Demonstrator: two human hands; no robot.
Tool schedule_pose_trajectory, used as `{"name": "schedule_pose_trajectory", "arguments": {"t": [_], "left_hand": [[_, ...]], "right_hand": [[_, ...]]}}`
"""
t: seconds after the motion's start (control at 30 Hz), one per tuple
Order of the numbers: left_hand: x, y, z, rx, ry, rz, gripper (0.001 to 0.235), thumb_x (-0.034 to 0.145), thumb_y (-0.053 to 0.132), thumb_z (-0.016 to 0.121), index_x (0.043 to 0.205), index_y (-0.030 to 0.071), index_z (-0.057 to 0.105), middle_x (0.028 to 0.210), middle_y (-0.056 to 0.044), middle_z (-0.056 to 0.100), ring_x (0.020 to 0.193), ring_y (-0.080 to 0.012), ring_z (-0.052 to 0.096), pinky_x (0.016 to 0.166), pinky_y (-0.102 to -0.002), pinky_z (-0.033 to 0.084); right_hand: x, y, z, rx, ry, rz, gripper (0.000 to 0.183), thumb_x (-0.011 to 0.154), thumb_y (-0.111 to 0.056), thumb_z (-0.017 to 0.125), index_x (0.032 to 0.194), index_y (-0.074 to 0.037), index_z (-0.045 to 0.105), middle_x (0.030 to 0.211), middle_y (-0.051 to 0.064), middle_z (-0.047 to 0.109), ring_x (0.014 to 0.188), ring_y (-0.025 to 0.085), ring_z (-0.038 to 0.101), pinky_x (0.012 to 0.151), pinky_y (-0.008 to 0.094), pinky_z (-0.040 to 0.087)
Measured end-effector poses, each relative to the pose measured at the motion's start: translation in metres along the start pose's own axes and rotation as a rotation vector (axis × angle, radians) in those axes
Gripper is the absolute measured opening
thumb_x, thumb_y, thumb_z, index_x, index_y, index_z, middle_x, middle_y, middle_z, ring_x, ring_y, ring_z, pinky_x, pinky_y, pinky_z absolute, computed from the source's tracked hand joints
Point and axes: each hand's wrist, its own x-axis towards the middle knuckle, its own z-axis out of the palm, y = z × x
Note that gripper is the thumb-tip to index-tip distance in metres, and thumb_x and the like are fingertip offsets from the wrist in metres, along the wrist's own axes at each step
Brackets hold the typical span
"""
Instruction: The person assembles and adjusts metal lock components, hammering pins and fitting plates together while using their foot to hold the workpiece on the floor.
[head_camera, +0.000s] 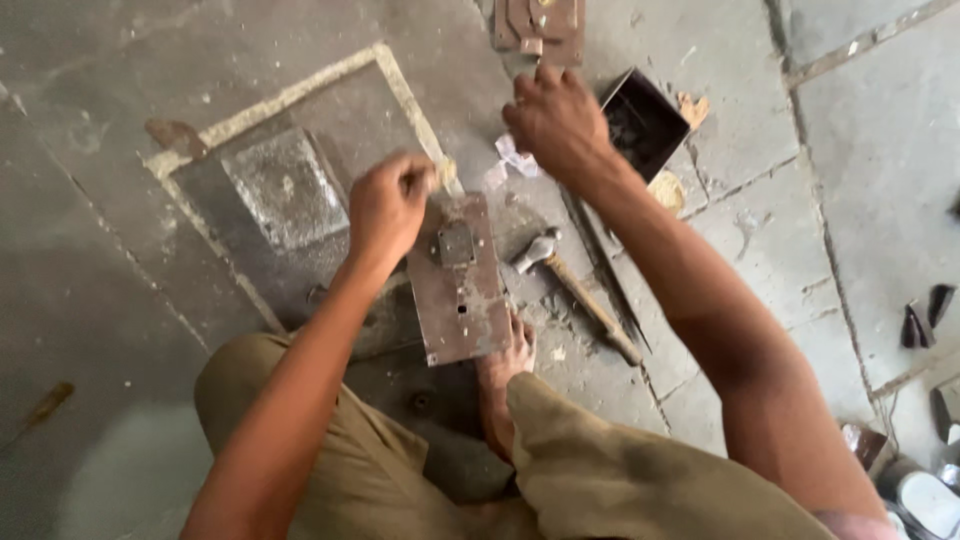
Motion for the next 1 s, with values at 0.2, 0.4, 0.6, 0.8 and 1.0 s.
{"name": "schedule_pose_trajectory", "arguments": {"t": [0.2,0.4,0.6,0.8,1.0], "left_hand": [[-0.131,0.018,-0.006,0.067,-0.268,-0.327,0.016,0.087,0.019,0.073,0.101,0.011,0.077,0.092,-0.012,0.077,0.082,-0.0283,0.075,0.073,-0.039,0.056],[-0.154,0.028,0.003,0.372,-0.248,-0.178,0.013,0.091,0.024,0.072,0.098,0.014,0.075,0.096,-0.01,0.07,0.087,-0.0352,0.068,0.076,-0.047,0.052],[-0.153,0.025,0.008,0.242,-0.101,-0.028,0.02,0.09,0.019,0.07,0.109,0.012,0.073,0.104,-0.008,0.068,0.089,-0.035,0.067,0.075,-0.045,0.052],[-0.14,0.012,0.018,0.265,-0.125,0.111,0.012,0.093,0.015,0.069,0.103,0.014,0.074,0.101,-0.005,0.069,0.09,-0.0324,0.068,0.077,-0.043,0.054],[-0.142,0.015,0.013,0.281,-0.118,0.106,0.019,0.089,0.016,0.074,0.107,0.012,0.072,0.1,-0.008,0.069,0.086,-0.0345,0.068,0.074,-0.044,0.053]], "right_hand": [[-0.081,0.006,-0.044,0.729,0.45,0.334,0.017,0.097,-0.024,0.084,0.1,-0.01,0.076,0.092,0.005,0.073,0.081,0.017,0.064,0.073,0.037,0.052],[-0.179,-0.086,-0.014,1.35,0.465,0.716,0.019,0.097,-0.021,0.075,0.1,-0.003,0.075,0.078,0.003,0.072,0.063,0.009,0.058,0.056,0.025,0.046],[-0.205,-0.124,0.023,1.465,0.55,0.87,0.023,0.096,-0.02,0.077,0.101,0.002,0.075,0.077,-0.001,0.066,0.065,0.004,0.051,0.055,0.023,0.039],[-0.205,-0.127,0.032,1.482,0.52,0.913,0.023,0.094,-0.02,0.077,0.099,0.002,0.075,0.075,-0.001,0.066,0.062,0.005,0.05,0.052,0.023,0.037],[-0.2,-0.129,0.035,1.555,0.501,0.89,0.026,0.096,-0.024,0.075,0.097,0.002,0.074,0.077,0.0,0.068,0.063,0.005,0.052,0.053,0.023,0.039]]}}
